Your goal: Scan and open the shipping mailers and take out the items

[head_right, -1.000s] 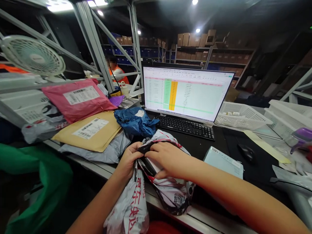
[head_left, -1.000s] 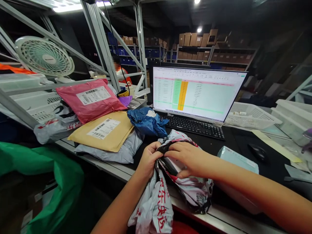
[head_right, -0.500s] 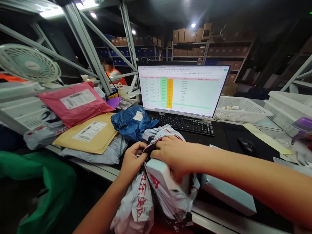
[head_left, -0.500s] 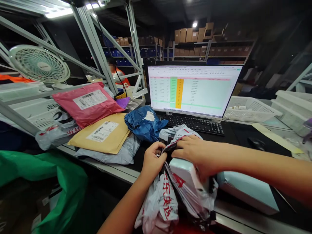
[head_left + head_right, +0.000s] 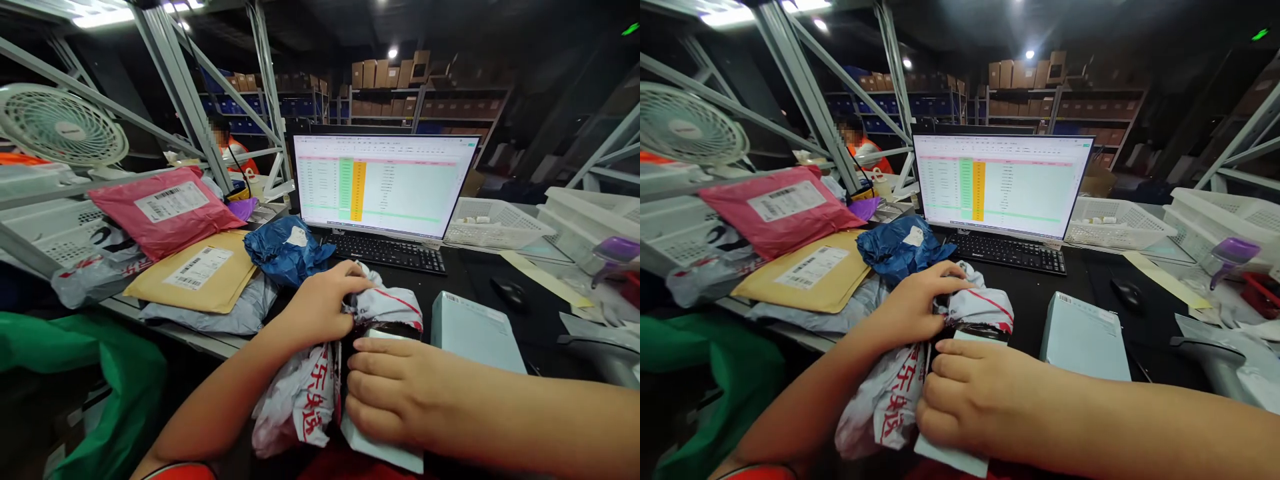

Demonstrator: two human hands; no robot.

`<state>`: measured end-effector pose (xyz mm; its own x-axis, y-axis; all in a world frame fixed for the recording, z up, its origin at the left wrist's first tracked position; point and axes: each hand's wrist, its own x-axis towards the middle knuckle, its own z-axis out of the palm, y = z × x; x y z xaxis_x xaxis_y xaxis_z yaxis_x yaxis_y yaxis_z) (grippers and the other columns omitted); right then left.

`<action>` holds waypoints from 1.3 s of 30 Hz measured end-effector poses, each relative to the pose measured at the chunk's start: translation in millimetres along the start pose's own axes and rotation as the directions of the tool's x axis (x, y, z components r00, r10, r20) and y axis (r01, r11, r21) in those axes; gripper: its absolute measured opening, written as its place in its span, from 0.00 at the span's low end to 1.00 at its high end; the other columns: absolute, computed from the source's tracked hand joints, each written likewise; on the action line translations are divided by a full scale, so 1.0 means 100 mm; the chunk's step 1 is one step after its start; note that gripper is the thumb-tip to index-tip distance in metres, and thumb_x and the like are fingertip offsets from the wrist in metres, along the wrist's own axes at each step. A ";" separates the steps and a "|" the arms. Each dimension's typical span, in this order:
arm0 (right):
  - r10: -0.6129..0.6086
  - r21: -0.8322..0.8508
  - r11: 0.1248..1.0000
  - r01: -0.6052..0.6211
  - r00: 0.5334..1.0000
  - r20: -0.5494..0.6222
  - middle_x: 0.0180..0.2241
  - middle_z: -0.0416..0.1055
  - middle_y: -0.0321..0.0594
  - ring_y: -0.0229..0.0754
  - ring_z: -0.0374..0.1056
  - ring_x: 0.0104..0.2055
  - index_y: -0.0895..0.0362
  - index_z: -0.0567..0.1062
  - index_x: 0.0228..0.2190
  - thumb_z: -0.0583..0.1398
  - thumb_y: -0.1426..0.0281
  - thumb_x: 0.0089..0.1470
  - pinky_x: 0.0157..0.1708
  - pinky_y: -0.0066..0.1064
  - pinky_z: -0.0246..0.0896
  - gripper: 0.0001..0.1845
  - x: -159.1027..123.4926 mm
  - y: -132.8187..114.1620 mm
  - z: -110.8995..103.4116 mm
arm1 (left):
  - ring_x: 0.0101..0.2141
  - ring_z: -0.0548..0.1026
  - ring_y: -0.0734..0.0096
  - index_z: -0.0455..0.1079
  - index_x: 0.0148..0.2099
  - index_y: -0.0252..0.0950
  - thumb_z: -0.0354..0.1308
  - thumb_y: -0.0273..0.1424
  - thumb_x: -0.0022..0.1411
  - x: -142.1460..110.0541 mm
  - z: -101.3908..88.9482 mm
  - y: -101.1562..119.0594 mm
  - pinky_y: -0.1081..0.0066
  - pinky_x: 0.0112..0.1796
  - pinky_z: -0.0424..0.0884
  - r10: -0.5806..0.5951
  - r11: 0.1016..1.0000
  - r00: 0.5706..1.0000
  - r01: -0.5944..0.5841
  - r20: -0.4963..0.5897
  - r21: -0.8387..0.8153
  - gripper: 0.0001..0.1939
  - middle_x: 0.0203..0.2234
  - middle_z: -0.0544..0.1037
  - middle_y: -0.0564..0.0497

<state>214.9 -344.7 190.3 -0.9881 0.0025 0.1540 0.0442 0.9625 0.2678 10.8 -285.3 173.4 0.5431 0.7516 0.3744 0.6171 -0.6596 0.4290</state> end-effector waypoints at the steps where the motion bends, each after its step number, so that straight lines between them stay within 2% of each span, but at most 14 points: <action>1: -0.018 -0.024 1.000 0.017 1.000 -0.021 0.48 0.72 0.39 0.41 0.66 0.48 0.56 0.73 0.47 0.47 0.75 0.67 0.64 0.38 0.57 0.17 -0.04 0.00 0.01 | 0.41 0.75 0.62 0.79 0.43 0.42 0.54 0.18 0.44 0.03 0.07 -0.05 0.67 0.43 0.70 -0.055 0.998 0.998 0.055 0.011 0.001 0.25 0.43 0.75 0.50; 4: -0.017 -0.097 0.995 0.012 0.999 -0.050 0.49 0.72 0.42 0.45 0.66 0.51 0.58 0.73 0.46 0.49 0.77 0.65 0.65 0.43 0.55 0.15 -0.22 0.02 0.07 | 0.33 0.74 0.62 0.72 0.28 0.38 0.52 0.20 0.47 0.07 0.30 -0.20 0.68 0.34 0.67 -0.250 0.967 0.968 0.251 -0.025 0.051 0.11 0.29 0.76 0.50; 7: -0.004 -0.119 0.993 -0.006 0.997 -0.078 0.50 0.72 0.44 0.47 0.65 0.55 0.59 0.74 0.44 0.53 0.78 0.63 0.66 0.48 0.55 0.12 -0.40 0.03 0.15 | 0.31 0.73 0.62 0.68 0.26 0.38 0.52 0.22 0.48 0.02 0.39 -0.23 0.67 0.32 0.64 -0.310 0.943 0.947 0.317 -0.079 0.101 0.07 0.26 0.74 0.50; 9: -0.025 -0.104 0.994 0.014 0.994 -0.104 0.50 0.72 0.43 0.48 0.65 0.56 0.58 0.74 0.45 0.54 0.76 0.63 0.66 0.50 0.55 0.12 -0.45 0.01 0.18 | 0.34 0.74 0.62 0.71 0.33 0.38 0.54 0.21 0.44 -0.01 0.32 -0.16 0.67 0.35 0.67 -0.212 0.976 0.974 0.215 -0.076 0.032 0.12 0.32 0.76 0.50; 13: -0.113 -0.115 0.989 0.098 0.984 -0.140 0.49 0.71 0.41 0.51 0.62 0.59 0.57 0.74 0.49 0.57 0.71 0.64 0.65 0.49 0.55 0.13 -0.38 -0.07 0.18 | 0.51 0.72 0.59 0.67 0.59 0.37 0.55 0.19 0.37 0.00 0.08 0.06 0.66 0.52 0.67 0.129 0.951 0.992 -0.124 -0.004 -0.284 0.42 0.53 0.73 0.48; 16: -0.110 -0.119 0.988 0.094 0.985 -0.134 0.49 0.71 0.40 0.50 0.61 0.59 0.57 0.73 0.49 0.57 0.71 0.64 0.66 0.49 0.53 0.12 -0.31 -0.07 0.16 | 0.51 0.72 0.63 0.71 0.58 0.40 0.53 0.17 0.38 0.08 0.06 0.12 0.68 0.52 0.67 0.194 0.912 0.980 -0.168 0.033 -0.375 0.41 0.52 0.74 0.50; 18: -0.103 -0.128 0.988 0.087 0.987 -0.126 0.48 0.71 0.40 0.49 0.63 0.57 0.57 0.73 0.49 0.56 0.73 0.64 0.66 0.48 0.53 0.12 -0.29 -0.06 0.16 | 0.45 0.75 0.66 0.78 0.46 0.38 0.51 0.16 0.40 0.15 0.17 0.07 0.71 0.46 0.68 0.127 0.920 0.992 -0.116 0.005 -0.375 0.30 0.44 0.77 0.51; 20: -0.108 -0.164 0.983 0.088 0.987 -0.120 0.47 0.71 0.40 0.49 0.65 0.55 0.57 0.73 0.48 0.56 0.74 0.64 0.66 0.50 0.53 0.13 -0.30 -0.06 0.17 | 0.38 0.75 0.67 0.77 0.34 0.36 0.51 0.17 0.42 0.21 0.33 -0.07 0.72 0.38 0.66 -0.080 0.947 0.996 0.065 -0.034 -0.314 0.19 0.36 0.78 0.51; 23: -0.116 -0.234 0.969 0.084 0.985 -0.125 0.47 0.72 0.41 0.50 0.67 0.53 0.58 0.74 0.48 0.55 0.75 0.63 0.68 0.55 0.48 0.13 -0.40 -0.08 0.20 | 0.30 0.71 0.67 0.71 0.26 0.35 0.51 0.20 0.43 0.24 0.55 -0.36 0.71 0.30 0.59 -0.415 0.896 0.906 0.391 -0.083 -0.209 0.10 0.25 0.74 0.52; 25: -0.084 -0.249 0.968 0.046 0.986 -0.145 0.46 0.73 0.41 0.50 0.68 0.53 0.58 0.74 0.45 0.55 0.77 0.62 0.70 0.57 0.41 0.12 -0.57 -0.07 0.20 | 0.27 0.69 0.68 0.68 0.25 0.35 0.51 0.21 0.43 0.19 0.65 -0.56 0.71 0.28 0.56 -0.501 0.855 0.862 0.478 -0.078 -0.199 0.07 0.21 0.71 0.53; 27: 0.007 -0.192 0.980 -0.047 0.978 -0.207 0.47 0.73 0.44 0.50 0.67 0.57 0.60 0.73 0.45 0.54 0.78 0.62 0.70 0.56 0.39 0.12 -0.82 -0.02 0.18 | 0.25 0.67 0.69 0.65 0.23 0.36 0.51 0.22 0.43 0.08 0.71 -0.72 0.72 0.27 0.55 -0.520 0.837 0.853 0.498 -0.047 -0.225 0.05 0.19 0.69 0.54; 31: 0.332 0.064 0.941 -0.332 0.870 -0.365 0.54 0.69 0.48 0.49 0.62 0.62 0.59 0.66 0.55 0.53 0.78 0.61 0.70 0.50 0.46 0.21 -1.42 0.09 0.17 | 0.24 0.67 0.71 0.63 0.24 0.36 0.50 0.25 0.45 -0.19 0.72 -0.78 0.73 0.26 0.57 -0.541 0.807 0.841 0.514 -0.014 -0.290 0.02 0.19 0.68 0.56; 36: 0.698 0.366 0.715 -0.596 0.577 -0.424 0.54 0.68 0.49 0.60 0.64 0.60 0.50 0.65 0.55 0.62 0.68 0.56 0.64 0.58 0.57 0.26 -2.02 0.10 0.37 | 0.26 0.67 0.70 0.66 0.25 0.36 0.50 0.30 0.48 -0.50 0.66 -0.48 0.73 0.29 0.60 -0.521 0.820 0.852 0.488 -0.038 -0.299 0.05 0.21 0.70 0.55; 39: 0.772 0.425 0.634 -0.646 0.497 -0.397 0.52 0.70 0.47 0.63 0.66 0.57 0.45 0.67 0.51 0.65 0.57 0.52 0.58 0.58 0.64 0.26 -2.24 0.16 0.43 | 0.28 0.69 0.68 0.69 0.27 0.36 0.50 0.31 0.49 -0.66 0.56 -0.42 0.73 0.31 0.62 -0.498 0.840 0.864 0.457 -0.079 -0.293 0.08 0.23 0.73 0.53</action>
<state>430.4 -318.0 119.0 -0.3982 0.6364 0.6606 0.6032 0.7242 -0.3341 -19.5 -307.1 84.8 0.1173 0.9776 0.1746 0.6000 -0.2099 0.7720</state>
